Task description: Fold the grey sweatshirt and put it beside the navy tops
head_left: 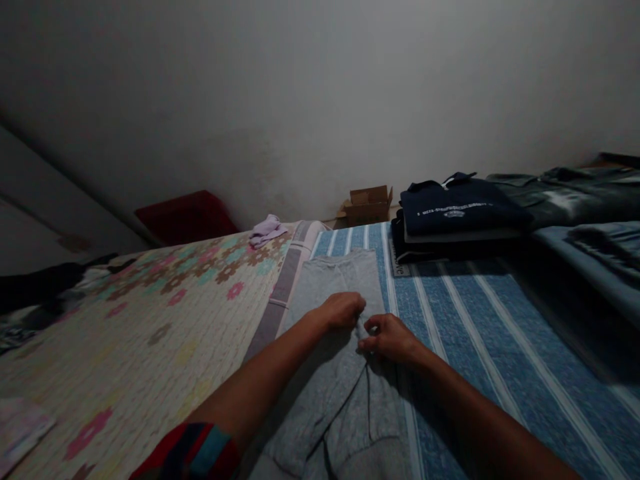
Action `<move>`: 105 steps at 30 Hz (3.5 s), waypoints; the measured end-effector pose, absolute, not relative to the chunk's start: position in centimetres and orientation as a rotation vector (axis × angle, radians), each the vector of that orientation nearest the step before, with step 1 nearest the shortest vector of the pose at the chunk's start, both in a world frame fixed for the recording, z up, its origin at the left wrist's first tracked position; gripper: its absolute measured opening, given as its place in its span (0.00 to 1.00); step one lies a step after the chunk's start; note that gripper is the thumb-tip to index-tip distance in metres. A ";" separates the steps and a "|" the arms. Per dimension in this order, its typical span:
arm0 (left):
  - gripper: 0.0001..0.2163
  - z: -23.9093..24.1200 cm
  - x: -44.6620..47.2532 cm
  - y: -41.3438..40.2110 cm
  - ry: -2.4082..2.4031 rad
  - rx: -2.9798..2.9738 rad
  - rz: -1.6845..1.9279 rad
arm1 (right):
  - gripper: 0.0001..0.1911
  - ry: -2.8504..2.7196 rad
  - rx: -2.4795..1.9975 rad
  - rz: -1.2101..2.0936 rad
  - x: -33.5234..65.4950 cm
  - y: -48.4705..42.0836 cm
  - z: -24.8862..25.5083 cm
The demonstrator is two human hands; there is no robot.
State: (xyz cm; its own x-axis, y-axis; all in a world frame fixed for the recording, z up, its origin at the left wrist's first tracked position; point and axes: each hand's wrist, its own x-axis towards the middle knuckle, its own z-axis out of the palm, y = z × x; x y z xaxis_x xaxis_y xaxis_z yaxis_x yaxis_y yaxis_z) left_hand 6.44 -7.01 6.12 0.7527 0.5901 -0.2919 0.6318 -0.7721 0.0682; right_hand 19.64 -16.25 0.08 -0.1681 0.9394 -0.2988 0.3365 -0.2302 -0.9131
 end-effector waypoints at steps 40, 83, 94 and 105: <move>0.14 2.5 2.4 -8.0 1.166 2.692 0.500 | 0.17 -1.907 -2.013 0.698 17.7 -18.4 3.6; 0.17 5.4 -3.4 -14.4 1.290 2.541 0.118 | 0.11 -2.323 -1.374 -0.036 17.4 -20.1 -1.6; 0.10 5.4 -8.7 -27.5 1.989 2.033 0.280 | 0.13 -2.330 -1.366 -0.114 17.7 -20.1 -2.7; 0.16 4.6 -9.5 -27.1 1.900 1.743 0.540 | 0.13 -2.357 -1.421 0.008 17.6 -20.4 -1.7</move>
State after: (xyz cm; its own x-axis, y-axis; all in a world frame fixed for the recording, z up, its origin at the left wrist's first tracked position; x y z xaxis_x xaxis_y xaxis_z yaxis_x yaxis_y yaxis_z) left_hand -9.49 -27.07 4.62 -0.0534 0.9939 -0.0961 0.7949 0.1006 0.5984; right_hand 17.64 -20.39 -1.73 -0.4121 0.8523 0.3221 0.8502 0.4869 -0.2004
